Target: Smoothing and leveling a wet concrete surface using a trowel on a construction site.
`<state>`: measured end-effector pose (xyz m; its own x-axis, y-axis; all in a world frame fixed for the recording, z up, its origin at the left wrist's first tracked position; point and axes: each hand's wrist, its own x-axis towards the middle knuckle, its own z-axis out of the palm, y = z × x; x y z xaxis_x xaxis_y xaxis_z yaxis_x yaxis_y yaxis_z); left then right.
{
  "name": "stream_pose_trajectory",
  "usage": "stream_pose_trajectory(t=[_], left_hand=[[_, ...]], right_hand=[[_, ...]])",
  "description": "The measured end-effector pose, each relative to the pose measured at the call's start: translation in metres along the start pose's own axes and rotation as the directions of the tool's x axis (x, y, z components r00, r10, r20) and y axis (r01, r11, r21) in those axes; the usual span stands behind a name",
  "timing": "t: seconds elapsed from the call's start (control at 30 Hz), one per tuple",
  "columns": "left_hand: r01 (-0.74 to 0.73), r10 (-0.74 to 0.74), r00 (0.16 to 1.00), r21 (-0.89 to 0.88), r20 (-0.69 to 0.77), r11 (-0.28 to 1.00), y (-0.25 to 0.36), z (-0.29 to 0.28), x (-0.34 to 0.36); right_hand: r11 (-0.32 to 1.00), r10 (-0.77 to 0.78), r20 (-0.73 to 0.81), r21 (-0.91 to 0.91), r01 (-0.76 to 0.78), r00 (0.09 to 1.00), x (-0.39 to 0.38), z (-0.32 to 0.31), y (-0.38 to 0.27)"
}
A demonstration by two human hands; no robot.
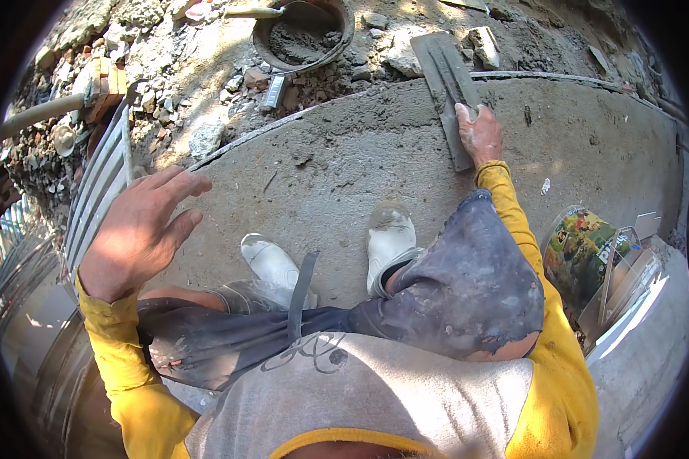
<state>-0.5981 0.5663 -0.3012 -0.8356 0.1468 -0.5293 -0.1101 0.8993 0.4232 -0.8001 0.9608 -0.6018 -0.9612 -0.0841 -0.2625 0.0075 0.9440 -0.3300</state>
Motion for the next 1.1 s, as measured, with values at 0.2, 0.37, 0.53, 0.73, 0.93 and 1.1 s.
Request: stream_pose_trajectory(t=[0.2, 0.37, 0.53, 0.73, 0.93, 1.1], left_hand=[[-0.008, 0.008, 1.000, 0.030, 0.023, 1.000, 0.018, -0.004, 0.003], [0.005, -0.006, 1.000, 0.066, 0.021, 0.998, 0.023, 0.000, -0.003], [0.061, -0.064, 0.998, 0.071, 0.030, 0.996, 0.018, 0.002, -0.016], [0.061, -0.062, 0.998, 0.056, 0.013, 0.997, 0.014, 0.005, -0.018], [-0.016, 0.015, 0.999, 0.036, 0.052, 0.999, 0.015, 0.005, -0.012], [0.011, -0.012, 1.000, 0.072, 0.013, 0.997, 0.014, 0.008, -0.016]], right_hand=[[0.884, -0.430, 0.421, 0.018, 0.467, 0.799, -0.100, 0.037, -0.096], [0.676, -0.617, 0.629, 0.116, 0.728, 0.473, -0.124, 0.058, -0.126], [0.805, -0.516, 0.500, 0.005, 0.593, 0.695, -0.078, 0.029, -0.101], [0.695, -0.541, 0.644, -0.019, 0.719, 0.541, -0.095, 0.024, -0.078], [0.728, -0.576, 0.473, -0.075, 0.682, 0.667, -0.048, 0.007, -0.073], [0.708, -0.548, 0.582, -0.059, 0.703, 0.601, -0.084, 0.023, -0.059]])
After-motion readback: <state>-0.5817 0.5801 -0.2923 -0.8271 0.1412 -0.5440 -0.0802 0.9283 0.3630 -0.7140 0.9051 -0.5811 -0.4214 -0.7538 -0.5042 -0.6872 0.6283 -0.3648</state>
